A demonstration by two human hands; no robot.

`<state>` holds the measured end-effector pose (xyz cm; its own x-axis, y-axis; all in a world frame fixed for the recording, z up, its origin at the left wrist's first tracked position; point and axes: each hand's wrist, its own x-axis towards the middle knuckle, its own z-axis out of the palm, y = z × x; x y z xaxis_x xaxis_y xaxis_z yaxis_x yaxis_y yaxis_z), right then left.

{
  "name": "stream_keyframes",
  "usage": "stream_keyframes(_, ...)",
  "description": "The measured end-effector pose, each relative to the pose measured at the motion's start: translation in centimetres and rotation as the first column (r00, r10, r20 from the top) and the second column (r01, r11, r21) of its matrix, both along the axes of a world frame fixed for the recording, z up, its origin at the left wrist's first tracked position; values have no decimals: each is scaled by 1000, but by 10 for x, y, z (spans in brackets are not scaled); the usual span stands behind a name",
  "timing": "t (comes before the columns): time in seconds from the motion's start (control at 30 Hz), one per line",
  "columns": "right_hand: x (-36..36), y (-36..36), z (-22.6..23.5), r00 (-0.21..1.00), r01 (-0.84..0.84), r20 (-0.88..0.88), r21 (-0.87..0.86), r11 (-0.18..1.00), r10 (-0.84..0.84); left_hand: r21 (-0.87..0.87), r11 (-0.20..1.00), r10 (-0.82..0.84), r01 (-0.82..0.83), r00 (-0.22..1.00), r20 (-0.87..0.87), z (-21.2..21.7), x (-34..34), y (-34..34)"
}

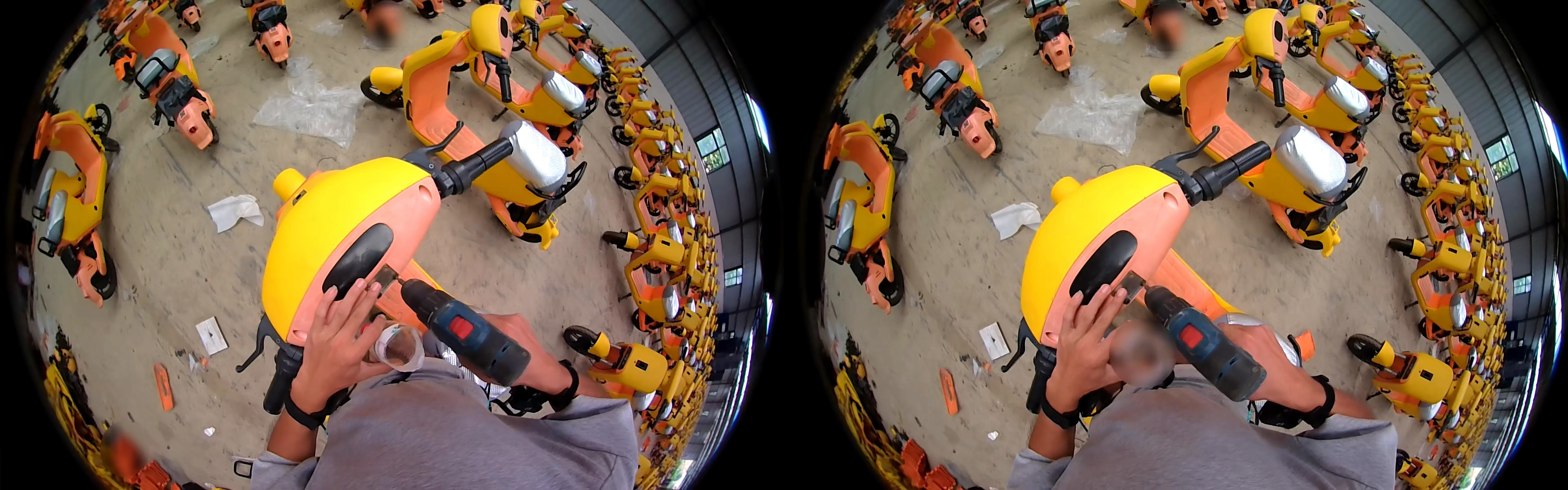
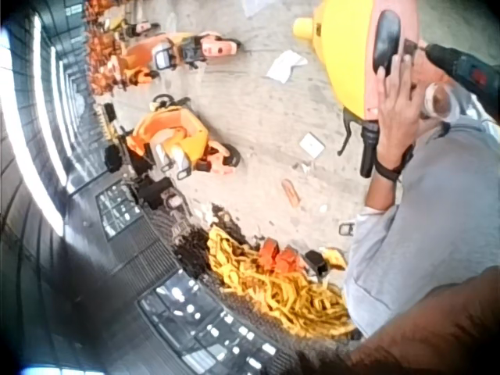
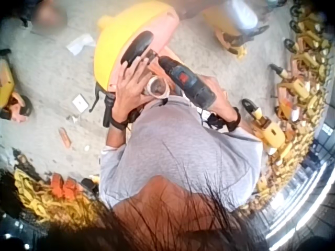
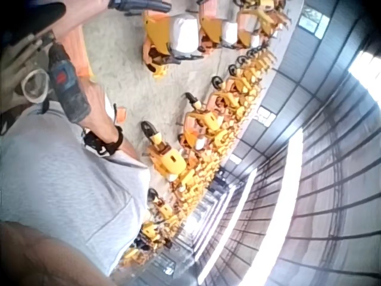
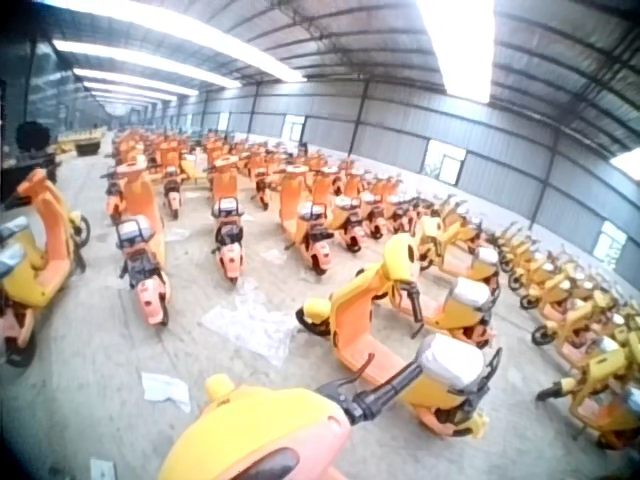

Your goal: The person uses a power drill to secure the front console and dashboard components of an electric scooter, then retrieves a bucket-like internal storage part and installs it into another scooter's chassis on a pallet.

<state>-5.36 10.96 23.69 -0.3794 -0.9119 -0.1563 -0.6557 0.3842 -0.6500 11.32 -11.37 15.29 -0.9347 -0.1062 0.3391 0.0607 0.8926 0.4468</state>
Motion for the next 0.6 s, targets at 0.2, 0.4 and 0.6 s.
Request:
stream_keyframes(0.2, -2, 2, 0, 1000, -4, -20, -20, 1000, 3, -144, 989, -27, 28, 1000, 12, 0, 1, -4)
stream_keyframes(0.4, 4, -2, 1, 997, 37, 77, -173, 984, -24, -146, 989, -13, 14, 1000, 2, 3, 2, -3)
stream_keyframes(0.6, 4, 6, -7, 993, 53, 117, -177, 983, -32, -11, 1000, 14, -14, 1000, -14, 4, 0, 4)
